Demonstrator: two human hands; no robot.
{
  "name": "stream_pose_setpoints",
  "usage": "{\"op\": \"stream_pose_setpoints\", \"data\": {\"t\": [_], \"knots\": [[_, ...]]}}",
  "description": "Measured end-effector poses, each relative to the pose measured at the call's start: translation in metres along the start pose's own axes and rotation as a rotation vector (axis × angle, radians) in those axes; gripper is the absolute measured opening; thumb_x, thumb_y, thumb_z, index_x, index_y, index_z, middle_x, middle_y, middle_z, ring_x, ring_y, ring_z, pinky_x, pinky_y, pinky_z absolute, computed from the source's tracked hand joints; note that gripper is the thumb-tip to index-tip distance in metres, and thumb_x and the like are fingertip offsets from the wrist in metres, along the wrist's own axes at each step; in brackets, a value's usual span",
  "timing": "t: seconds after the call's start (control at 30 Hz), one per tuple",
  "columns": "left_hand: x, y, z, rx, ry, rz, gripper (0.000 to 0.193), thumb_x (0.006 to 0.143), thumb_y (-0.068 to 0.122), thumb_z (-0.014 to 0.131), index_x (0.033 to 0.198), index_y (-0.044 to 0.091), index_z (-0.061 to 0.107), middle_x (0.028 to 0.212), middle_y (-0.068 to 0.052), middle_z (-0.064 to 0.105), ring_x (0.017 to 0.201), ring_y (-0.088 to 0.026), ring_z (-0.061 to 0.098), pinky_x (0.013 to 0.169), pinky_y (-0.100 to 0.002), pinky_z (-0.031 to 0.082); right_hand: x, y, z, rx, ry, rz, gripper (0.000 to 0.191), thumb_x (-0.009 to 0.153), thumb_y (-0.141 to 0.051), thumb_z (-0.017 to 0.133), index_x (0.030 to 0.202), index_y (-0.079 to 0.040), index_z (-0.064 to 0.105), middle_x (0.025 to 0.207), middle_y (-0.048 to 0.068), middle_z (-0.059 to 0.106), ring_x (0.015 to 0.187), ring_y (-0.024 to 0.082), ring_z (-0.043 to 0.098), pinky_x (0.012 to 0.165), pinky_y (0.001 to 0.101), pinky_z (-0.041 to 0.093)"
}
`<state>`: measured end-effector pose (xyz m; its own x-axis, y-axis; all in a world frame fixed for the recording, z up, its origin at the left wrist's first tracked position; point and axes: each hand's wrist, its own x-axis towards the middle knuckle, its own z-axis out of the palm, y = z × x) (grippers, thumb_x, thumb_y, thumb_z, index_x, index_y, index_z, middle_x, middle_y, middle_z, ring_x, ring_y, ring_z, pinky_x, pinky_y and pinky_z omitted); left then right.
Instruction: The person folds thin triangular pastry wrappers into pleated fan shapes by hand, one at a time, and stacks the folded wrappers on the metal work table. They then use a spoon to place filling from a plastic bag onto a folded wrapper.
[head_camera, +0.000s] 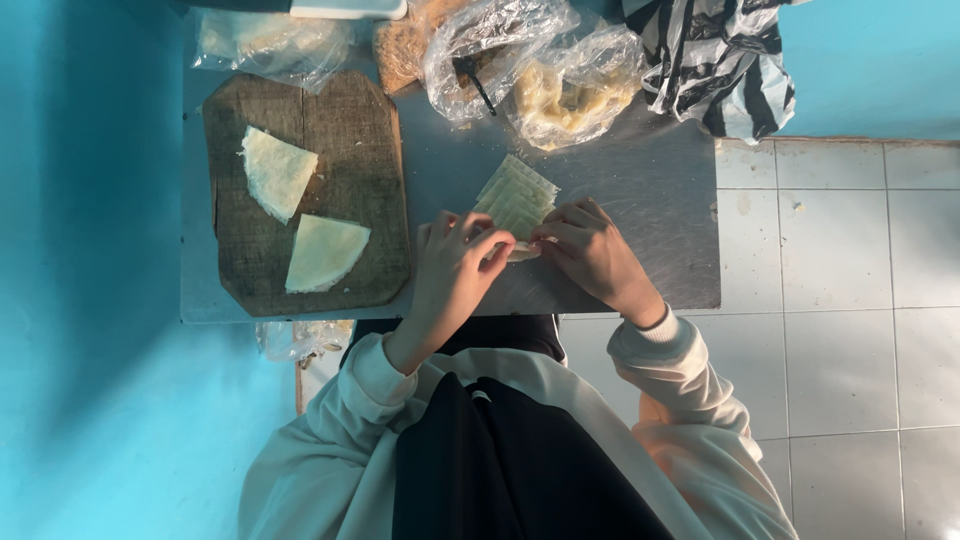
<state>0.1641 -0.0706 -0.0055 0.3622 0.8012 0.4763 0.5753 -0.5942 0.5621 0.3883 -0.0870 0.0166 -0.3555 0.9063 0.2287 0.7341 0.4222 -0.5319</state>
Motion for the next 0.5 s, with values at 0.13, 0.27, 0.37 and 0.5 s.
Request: {"op": "stream_pose_setpoints", "data": {"t": [0.13,0.27,0.37,0.5], "knots": [[-0.001,0.0,0.002,-0.012,-0.009,0.016,0.018,0.084,0.019,0.082,0.097,0.017,0.07,0.104,0.0,0.06,0.099,-0.026,0.058,0.088,-0.043,0.043,0.003,0.003,-0.001,0.014,-0.026,-0.013,0.015,0.084,-0.007,0.077,0.099,-0.01,0.076,0.102,0.003,0.07,0.101,0.026,0.06,0.091,0.0369,0.052],[-0.001,-0.005,0.007,-0.05,-0.014,-0.013,0.015,0.085,0.022,0.083,0.092,0.015,0.071,0.103,-0.001,0.061,0.098,-0.026,0.058,0.087,-0.043,0.042,0.005,0.003,-0.002,0.017,-0.044,0.026,0.013,0.085,-0.01,0.077,0.097,-0.008,0.075,0.1,0.006,0.07,0.102,0.027,0.06,0.091,0.0377,0.052],[-0.001,-0.009,0.01,-0.066,-0.023,-0.036,0.015,0.085,0.024,0.083,0.09,0.015,0.074,0.1,0.001,0.062,0.097,-0.026,0.057,0.087,-0.044,0.041,0.006,0.002,-0.001,0.031,-0.041,0.088,0.014,0.087,-0.015,0.079,0.097,-0.006,0.074,0.096,0.006,0.07,0.1,0.028,0.058,0.091,0.0382,0.05],[0.002,-0.01,0.008,-0.042,-0.054,-0.08,0.016,0.084,0.029,0.084,0.089,0.016,0.076,0.096,0.002,0.063,0.095,-0.026,0.056,0.086,-0.044,0.04,0.007,0.001,0.001,0.024,-0.043,0.185,0.017,0.085,-0.022,0.082,0.093,-0.008,0.076,0.087,0.006,0.067,0.1,0.026,0.057,0.093,0.0382,0.047]]}}
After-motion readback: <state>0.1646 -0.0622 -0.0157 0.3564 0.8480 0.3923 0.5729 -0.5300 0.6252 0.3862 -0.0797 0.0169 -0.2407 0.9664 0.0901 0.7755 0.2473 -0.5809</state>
